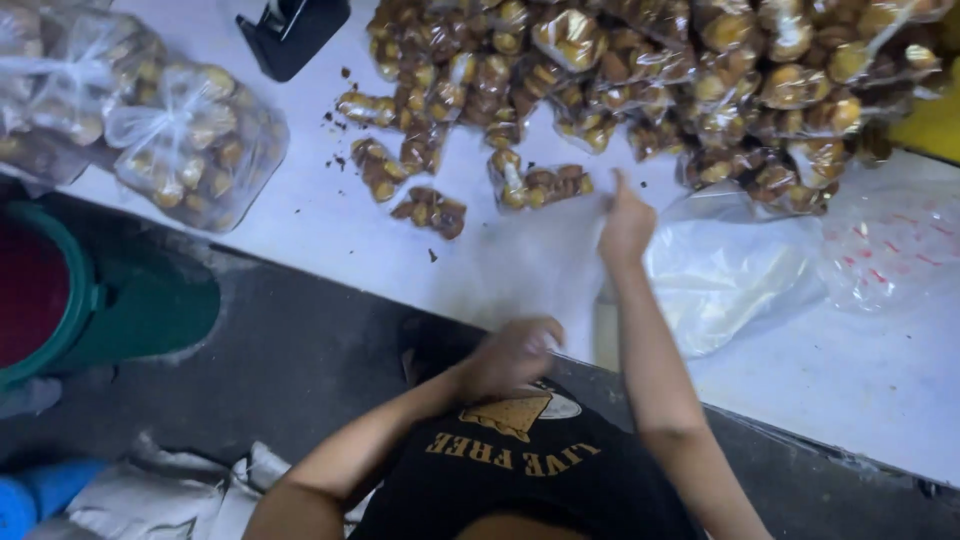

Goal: The person packages bread rolls by picking up several individually wrapped rolls from a large pile and placing them into a larger plastic bag, then twisting the bag closed and setting it aside.

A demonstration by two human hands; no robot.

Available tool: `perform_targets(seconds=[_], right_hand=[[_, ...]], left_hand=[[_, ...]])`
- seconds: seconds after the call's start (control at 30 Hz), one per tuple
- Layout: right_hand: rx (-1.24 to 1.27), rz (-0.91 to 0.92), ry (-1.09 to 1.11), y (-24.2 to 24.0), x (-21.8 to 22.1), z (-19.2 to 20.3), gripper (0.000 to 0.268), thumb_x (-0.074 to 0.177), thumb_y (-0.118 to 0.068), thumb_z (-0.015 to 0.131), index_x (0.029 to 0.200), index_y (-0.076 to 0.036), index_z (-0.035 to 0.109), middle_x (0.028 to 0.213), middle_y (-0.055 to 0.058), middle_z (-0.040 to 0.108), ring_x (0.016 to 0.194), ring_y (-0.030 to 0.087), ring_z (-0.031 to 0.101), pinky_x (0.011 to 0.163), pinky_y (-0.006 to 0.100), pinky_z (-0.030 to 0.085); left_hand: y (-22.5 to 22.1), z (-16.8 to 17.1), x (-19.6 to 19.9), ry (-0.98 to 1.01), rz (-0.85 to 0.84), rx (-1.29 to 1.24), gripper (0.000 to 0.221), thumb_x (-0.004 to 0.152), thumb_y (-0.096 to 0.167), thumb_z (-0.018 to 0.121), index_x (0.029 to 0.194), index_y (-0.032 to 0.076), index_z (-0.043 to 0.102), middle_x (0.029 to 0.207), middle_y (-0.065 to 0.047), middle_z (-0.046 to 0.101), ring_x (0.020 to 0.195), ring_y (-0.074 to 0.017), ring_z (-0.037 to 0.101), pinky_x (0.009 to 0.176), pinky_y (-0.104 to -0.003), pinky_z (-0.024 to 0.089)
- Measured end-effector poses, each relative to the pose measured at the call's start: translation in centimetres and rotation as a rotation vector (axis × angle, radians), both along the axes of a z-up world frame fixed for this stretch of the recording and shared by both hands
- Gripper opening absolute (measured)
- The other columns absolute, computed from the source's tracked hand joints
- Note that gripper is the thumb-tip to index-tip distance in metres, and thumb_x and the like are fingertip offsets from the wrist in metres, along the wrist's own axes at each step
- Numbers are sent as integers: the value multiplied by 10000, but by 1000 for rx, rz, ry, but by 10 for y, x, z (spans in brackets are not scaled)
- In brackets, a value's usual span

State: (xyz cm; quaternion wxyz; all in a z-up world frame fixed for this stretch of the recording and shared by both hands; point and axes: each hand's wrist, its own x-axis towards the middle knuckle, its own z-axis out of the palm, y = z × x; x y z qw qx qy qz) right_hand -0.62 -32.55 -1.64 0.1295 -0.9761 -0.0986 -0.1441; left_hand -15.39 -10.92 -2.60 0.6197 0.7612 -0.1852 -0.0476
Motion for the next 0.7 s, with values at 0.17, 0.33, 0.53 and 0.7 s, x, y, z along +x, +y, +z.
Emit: perform_targets(seconds=[0.17,0.33,0.53,0.7], right_hand=[[-145,65,554,46,-63,-36,528,950,57,516,1470,104,440,1048,346,732,1009,465,740,875,583,571],[-469,400,880,129,-104,64,562,877,68,574,1351,-212,687,1626,209,357,1293,573,526,880,583,605],[-143,212,762,133,-102,-89,434,822,102,619,1196,-83,736,1382,181,560,949,449,743,725,486,653],[331,316,817,164,-114,49,351,745,-87,726,1085,-125,804,972,251,730,905,501,712,778,557,580]], left_hand=[[144,21,30,205,339,657,930,702,-210,645,1556,3,348,1548,-265,421,1414,-401,429,1192,-492,329],[199,5,30,-500,351,1666,158,868,41,603,973,134,674,835,-85,627,761,-273,594,621,-434,471],[230,20,28,-190,-56,1476,112,795,160,748,885,203,800,892,-117,728,717,-286,680,564,-400,474],[249,-54,52,49,129,1198,205,829,203,749,965,50,746,993,-131,657,864,-301,658,770,-391,517]])
